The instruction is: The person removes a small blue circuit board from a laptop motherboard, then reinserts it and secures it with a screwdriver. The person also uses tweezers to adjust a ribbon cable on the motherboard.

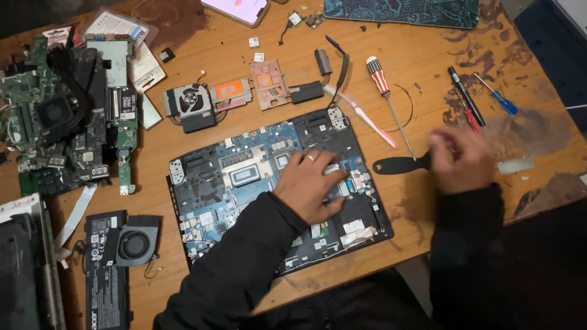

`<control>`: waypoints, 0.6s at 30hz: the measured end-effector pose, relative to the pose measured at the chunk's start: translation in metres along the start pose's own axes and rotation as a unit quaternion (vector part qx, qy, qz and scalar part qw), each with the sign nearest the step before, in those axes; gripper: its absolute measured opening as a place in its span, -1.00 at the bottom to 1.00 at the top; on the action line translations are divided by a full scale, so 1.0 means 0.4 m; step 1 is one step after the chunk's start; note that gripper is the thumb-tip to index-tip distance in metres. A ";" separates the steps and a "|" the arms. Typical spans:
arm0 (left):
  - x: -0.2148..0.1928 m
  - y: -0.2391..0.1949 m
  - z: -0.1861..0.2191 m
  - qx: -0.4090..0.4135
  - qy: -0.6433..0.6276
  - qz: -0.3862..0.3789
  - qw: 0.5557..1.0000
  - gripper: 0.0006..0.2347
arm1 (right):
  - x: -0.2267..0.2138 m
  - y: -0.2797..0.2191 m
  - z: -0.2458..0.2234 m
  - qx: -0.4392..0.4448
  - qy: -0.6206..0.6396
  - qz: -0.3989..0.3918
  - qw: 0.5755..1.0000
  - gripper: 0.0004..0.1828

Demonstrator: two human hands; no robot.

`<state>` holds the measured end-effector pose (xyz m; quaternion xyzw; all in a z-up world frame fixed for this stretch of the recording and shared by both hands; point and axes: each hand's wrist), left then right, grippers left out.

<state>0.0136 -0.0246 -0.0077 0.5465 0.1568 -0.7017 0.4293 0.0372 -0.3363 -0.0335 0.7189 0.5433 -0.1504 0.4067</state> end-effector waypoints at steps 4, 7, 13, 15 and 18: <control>-0.003 0.002 0.002 0.001 0.000 0.017 1.000 -0.63 | -0.065 -0.012 0.055 0.021 -0.038 0.051 0.998 -0.89; 0.000 0.000 0.001 0.009 -0.005 0.027 1.000 -0.65 | -0.079 -0.035 0.098 -0.025 -0.131 0.024 0.991 -0.89; -0.006 0.003 -0.002 0.013 -0.016 0.032 0.999 -0.64 | -0.045 -0.050 0.129 -0.027 -0.171 0.010 0.985 -0.85; -0.007 0.000 0.000 0.010 -0.022 0.029 0.999 -0.64 | -0.053 -0.055 0.113 -0.012 -0.169 0.016 0.985 -0.87; -0.010 0.003 -0.001 0.003 -0.025 0.025 0.999 -0.65 | -0.079 -0.076 0.053 0.091 -0.114 -0.029 0.989 -0.80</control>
Point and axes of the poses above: each hand's wrist, its own y-axis towards the middle knuckle, its own x-axis out of the palm, z = x × y, and after that the axes turned 6 degrees about y, right-handed
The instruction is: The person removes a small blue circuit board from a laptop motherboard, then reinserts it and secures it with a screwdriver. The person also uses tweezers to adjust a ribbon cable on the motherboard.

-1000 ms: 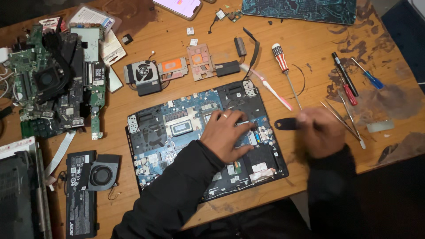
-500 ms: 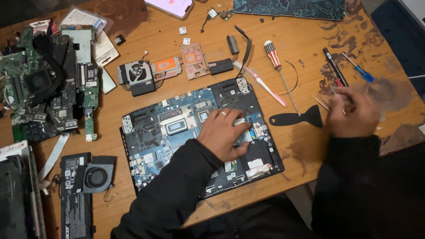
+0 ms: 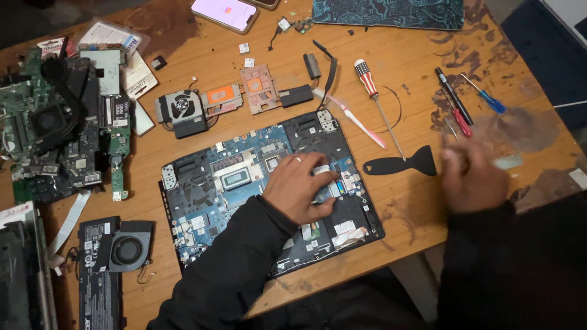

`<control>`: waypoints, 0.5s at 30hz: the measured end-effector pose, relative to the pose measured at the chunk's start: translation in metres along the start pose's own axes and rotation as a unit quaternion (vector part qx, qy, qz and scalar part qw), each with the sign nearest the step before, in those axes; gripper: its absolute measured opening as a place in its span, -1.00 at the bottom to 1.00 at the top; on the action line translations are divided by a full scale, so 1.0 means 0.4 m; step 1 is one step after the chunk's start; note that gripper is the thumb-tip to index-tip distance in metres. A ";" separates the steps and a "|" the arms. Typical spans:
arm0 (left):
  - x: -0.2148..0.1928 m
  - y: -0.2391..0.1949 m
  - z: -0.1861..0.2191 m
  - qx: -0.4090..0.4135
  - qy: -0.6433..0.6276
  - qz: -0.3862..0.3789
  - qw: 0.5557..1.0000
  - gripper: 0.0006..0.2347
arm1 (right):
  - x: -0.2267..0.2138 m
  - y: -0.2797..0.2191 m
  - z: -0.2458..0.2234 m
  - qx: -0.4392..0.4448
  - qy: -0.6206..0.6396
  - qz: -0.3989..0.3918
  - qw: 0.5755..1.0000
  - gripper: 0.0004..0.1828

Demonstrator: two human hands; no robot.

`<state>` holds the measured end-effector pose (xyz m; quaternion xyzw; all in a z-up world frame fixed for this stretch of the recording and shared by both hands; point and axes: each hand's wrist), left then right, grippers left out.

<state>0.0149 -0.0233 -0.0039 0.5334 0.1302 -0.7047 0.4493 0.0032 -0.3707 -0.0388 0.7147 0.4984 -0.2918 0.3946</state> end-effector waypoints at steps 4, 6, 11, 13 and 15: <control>0.005 -0.002 -0.002 -0.003 0.000 -0.003 1.000 -0.65 | 0.011 -0.098 -0.111 -0.007 0.182 -0.173 0.968 -0.86; 0.005 -0.003 -0.002 -0.003 0.000 -0.002 1.000 -0.66 | 0.025 -0.135 -0.162 0.031 0.330 -0.253 0.909 -0.84; 0.005 -0.003 0.000 -0.003 0.002 0.006 1.000 -0.66 | 0.024 -0.141 -0.211 0.111 0.318 -0.334 0.880 -0.82; 0.004 -0.004 0.000 -0.003 -0.001 0.008 1.000 -0.65 | 0.016 -0.135 -0.218 0.100 0.316 -0.347 0.877 -0.81; 0.003 -0.003 0.000 -0.003 -0.003 0.006 1.000 -0.65 | 0.011 -0.134 -0.228 0.060 0.312 -0.346 0.883 -0.82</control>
Point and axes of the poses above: each hand's wrist, its own y-axis towards the middle knuckle, its own x-axis out of the palm, z = x × y, and after that the axes turned 6 degrees about y, right-handed
